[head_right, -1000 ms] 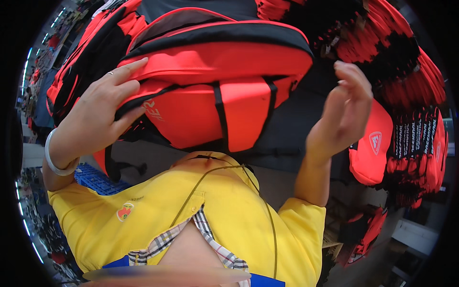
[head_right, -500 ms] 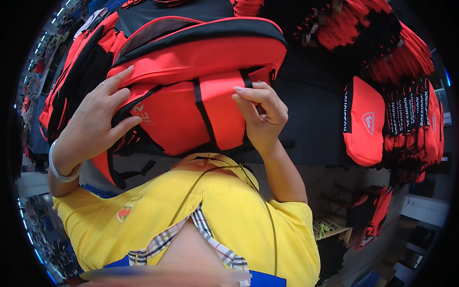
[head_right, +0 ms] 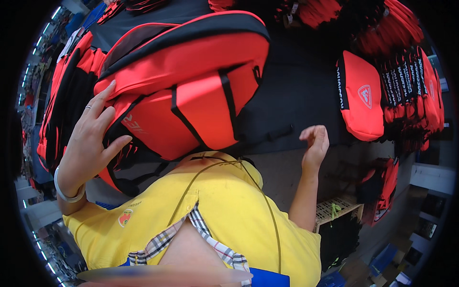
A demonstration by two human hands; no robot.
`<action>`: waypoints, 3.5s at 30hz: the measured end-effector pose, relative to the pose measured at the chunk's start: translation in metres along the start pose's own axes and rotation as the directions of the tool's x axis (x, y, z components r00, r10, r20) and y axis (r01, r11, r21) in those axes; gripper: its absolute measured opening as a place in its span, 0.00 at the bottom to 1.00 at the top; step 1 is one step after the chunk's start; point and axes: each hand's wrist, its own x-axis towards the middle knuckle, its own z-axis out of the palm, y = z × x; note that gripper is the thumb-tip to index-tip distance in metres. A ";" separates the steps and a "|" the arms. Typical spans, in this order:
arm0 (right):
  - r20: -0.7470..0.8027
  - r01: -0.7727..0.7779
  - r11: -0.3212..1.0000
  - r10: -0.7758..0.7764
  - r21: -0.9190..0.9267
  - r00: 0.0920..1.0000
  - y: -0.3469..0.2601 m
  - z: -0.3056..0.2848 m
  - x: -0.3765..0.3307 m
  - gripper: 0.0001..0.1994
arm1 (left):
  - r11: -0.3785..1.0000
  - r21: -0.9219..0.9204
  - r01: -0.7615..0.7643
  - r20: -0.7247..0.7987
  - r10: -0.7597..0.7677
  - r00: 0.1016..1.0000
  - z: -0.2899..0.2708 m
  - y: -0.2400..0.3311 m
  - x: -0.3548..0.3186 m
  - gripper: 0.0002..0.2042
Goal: Inspecting and trimming threads on red and black backpacks in a manufacturing facility.
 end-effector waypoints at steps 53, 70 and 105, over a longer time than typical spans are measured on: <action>0.818 0.629 0.735 -0.187 -0.251 0.544 -0.020 0.233 -0.041 0.17 | 0.249 -0.917 0.311 0.387 0.375 0.842 0.141 -0.058 0.033 0.13; 0.911 0.608 0.752 -0.025 -0.255 0.412 -0.029 0.204 -0.055 0.17 | 0.746 -0.659 0.096 0.292 0.137 0.946 0.103 -0.076 0.026 0.19; 0.895 0.552 0.819 -0.116 -0.159 0.430 -0.016 0.199 -0.063 0.13 | 0.826 -0.556 -0.092 -0.166 -0.002 0.986 0.111 0.018 -0.098 0.11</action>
